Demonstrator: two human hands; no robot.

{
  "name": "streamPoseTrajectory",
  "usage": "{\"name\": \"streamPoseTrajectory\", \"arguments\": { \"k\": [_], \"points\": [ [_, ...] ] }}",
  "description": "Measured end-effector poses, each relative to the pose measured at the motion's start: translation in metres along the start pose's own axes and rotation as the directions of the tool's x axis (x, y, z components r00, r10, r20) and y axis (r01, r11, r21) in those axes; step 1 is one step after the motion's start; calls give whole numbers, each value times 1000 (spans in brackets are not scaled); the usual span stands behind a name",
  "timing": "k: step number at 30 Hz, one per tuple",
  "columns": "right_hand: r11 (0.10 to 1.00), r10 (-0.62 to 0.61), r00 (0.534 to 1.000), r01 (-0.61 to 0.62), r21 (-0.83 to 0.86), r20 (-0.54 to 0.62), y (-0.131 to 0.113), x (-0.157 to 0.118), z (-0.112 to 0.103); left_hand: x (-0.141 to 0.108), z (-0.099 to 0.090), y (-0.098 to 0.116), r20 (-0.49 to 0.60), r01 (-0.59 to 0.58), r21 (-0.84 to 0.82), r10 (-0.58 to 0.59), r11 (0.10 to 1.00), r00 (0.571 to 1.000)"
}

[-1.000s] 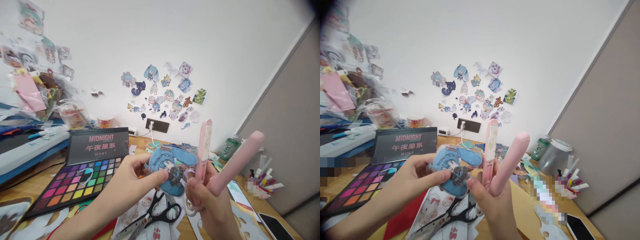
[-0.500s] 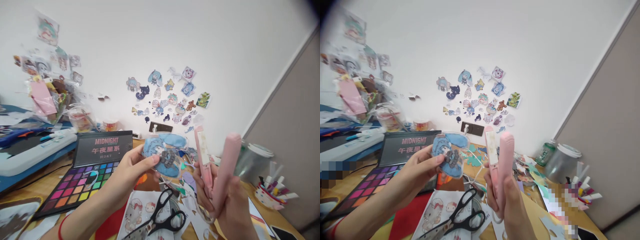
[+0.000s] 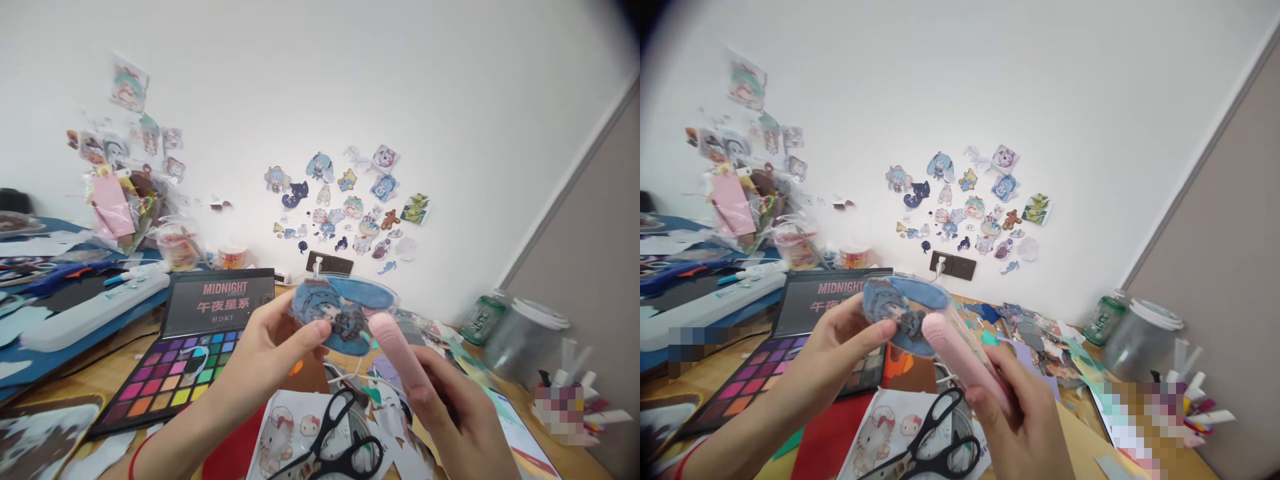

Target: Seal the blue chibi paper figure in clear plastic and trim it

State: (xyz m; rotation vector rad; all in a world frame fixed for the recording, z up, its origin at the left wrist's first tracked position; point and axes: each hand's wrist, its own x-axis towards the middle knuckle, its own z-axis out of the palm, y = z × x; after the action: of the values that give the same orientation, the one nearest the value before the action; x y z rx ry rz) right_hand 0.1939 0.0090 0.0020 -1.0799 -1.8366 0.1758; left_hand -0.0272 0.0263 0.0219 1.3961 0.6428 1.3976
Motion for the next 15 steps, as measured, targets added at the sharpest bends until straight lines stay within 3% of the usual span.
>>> {"name": "streamPoseTrajectory", "arguments": {
  "k": [3,11,15],
  "points": [
    [1000,9,999,-9,0,42,-2,1,-1,-2,3,3,6,19,-4,-19,1000,1000],
    [985,54,984,-81,155,171,-6,3,3,-5,4,1,-98,16,27,-14,1000,995],
    [977,66,981,-100,187,182,-5,2,4,-8,6,2,-116,14,8,-13,1000,993]
  ]
}}
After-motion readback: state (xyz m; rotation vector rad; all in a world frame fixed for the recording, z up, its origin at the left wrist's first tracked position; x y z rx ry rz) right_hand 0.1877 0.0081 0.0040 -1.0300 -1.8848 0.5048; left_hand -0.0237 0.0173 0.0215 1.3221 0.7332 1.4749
